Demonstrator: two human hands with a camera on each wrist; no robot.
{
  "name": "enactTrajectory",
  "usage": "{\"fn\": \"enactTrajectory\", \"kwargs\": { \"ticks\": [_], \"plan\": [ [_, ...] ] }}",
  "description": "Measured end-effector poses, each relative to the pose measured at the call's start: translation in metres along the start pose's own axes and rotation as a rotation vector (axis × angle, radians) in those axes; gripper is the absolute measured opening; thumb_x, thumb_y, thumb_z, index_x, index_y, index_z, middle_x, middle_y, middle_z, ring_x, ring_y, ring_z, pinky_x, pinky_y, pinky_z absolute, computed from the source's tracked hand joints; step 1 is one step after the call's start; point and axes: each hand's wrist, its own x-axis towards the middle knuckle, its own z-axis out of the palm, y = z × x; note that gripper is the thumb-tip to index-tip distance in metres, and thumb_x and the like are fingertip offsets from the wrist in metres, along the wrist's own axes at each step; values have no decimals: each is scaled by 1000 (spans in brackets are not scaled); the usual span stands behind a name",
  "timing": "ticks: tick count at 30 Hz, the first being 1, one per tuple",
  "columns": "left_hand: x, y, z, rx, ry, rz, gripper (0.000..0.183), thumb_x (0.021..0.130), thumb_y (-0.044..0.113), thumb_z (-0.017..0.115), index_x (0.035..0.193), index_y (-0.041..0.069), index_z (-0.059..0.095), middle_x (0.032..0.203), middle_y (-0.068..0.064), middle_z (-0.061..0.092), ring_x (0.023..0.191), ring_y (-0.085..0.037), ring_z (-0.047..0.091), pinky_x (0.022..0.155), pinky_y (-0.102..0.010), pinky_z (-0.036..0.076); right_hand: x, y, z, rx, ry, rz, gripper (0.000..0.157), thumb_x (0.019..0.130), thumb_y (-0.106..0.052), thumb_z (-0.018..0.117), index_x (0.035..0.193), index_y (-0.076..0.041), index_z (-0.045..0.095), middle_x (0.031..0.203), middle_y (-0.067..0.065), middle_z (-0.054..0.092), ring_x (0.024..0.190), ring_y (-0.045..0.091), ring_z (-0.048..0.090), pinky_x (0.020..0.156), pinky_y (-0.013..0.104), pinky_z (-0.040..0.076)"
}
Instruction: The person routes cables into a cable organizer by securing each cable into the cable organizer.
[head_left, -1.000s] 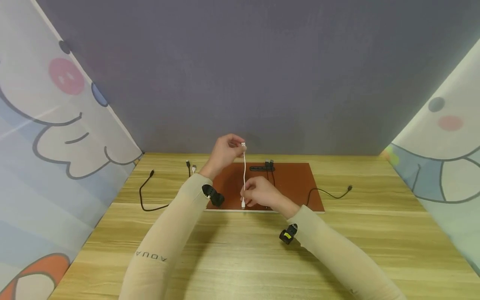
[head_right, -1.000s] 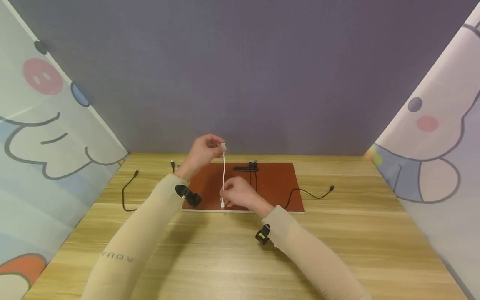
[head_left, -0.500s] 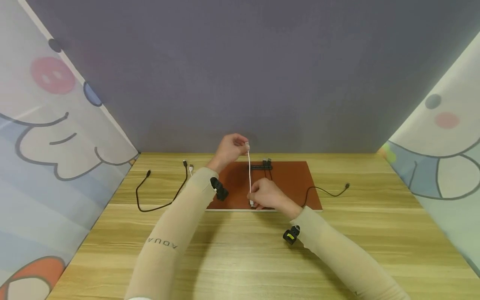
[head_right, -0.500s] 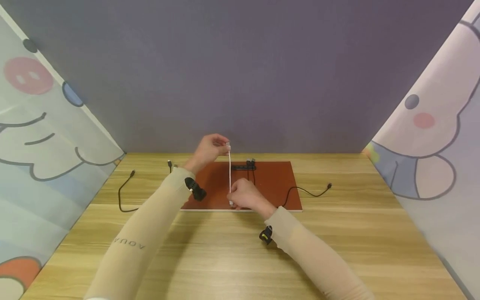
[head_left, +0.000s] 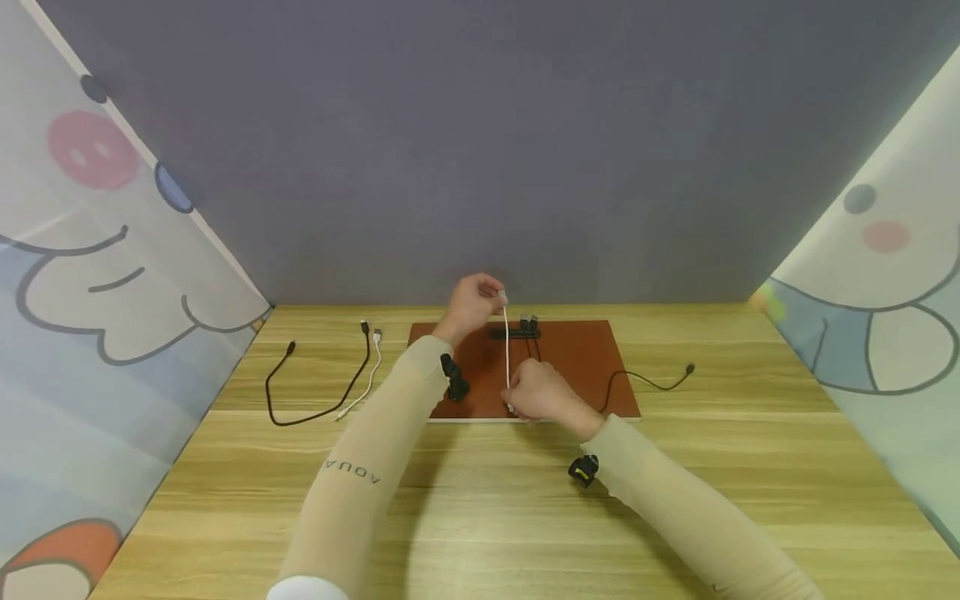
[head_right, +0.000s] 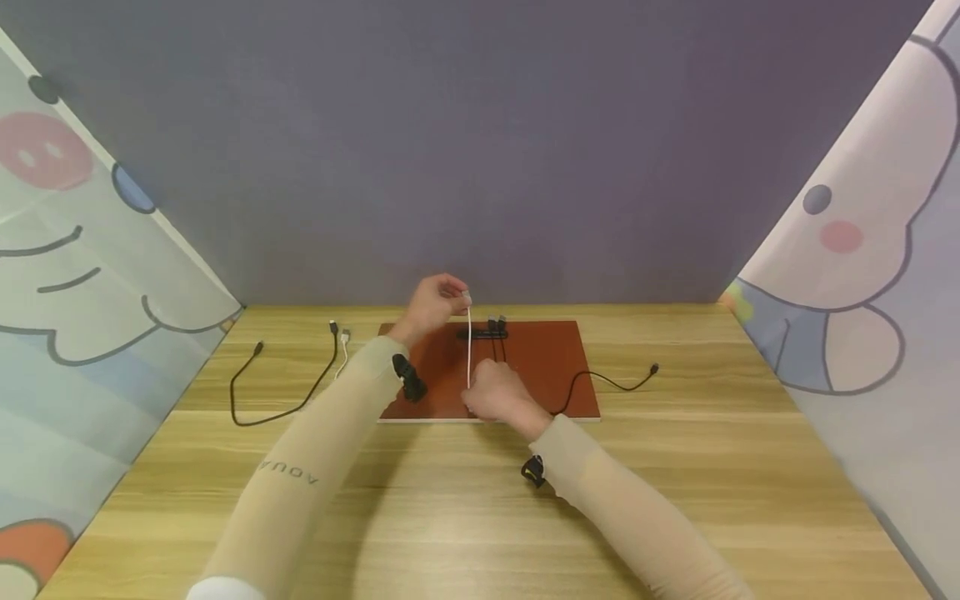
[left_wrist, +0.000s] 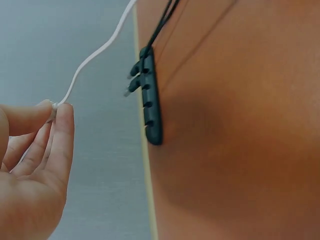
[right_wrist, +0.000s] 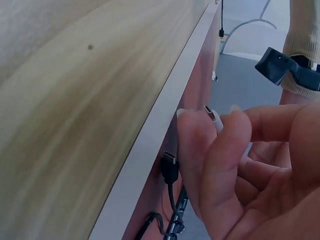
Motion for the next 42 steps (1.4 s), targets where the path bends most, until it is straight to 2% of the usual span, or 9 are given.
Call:
{"fn": "enactTrajectory", "kwargs": {
  "ticks": [6,9,13,19,28,37,42],
  "plan": [
    [4,-8,8,45,0,-27,22,96,3,69,117,-4,65,101,-13,61,88,-28,69,82,-44,59,-1,-3,1,-89,0,19,47,99,-18,61,53,-11,57,44,2,53,46,25,63,49,30,50],
    [4,-12,12,52,4,-44,23,96,1,69,117,-5,65,101,-14,61,87,-28,68,81,-43,59,-3,-5,2,-117,-8,6,45,99,-16,59,54,-10,56,43,1,51,43,24,61,43,29,45],
    [6,-17,18,87,-13,-49,23,97,1,67,119,-6,65,103,-14,61,87,-27,68,77,-37,59,-5,-7,3,-183,-12,-3,41,98,-13,58,58,-9,57,44,1,50,38,19,55,39,26,38],
    [9,-22,25,250,-2,-39,18,96,2,68,114,0,67,103,-12,64,90,-25,65,76,-36,54,-4,-8,4,-282,-3,-3,35,95,-9,58,61,-13,52,53,-1,46,43,11,39,41,25,29],
    [12,-27,34,419,15,-30,18,95,8,72,112,3,70,108,-12,68,99,-27,64,85,-38,54,-2,-7,7,-327,3,-7,34,94,-9,58,61,-14,50,53,-2,45,44,10,38,40,24,29],
    [9,-30,35,437,22,-81,18,97,8,69,114,3,67,104,-11,66,93,-26,63,78,-38,54,-2,-8,10,-330,-11,-16,37,96,-11,59,60,-15,49,51,-3,43,43,10,36,41,25,28],
    [8,-27,36,471,36,-101,17,99,10,67,115,5,68,101,-10,65,89,-24,61,76,-37,53,0,-8,10,-403,-12,-30,41,96,-15,60,58,-17,46,53,-4,40,45,10,35,43,26,30]
  ]
}}
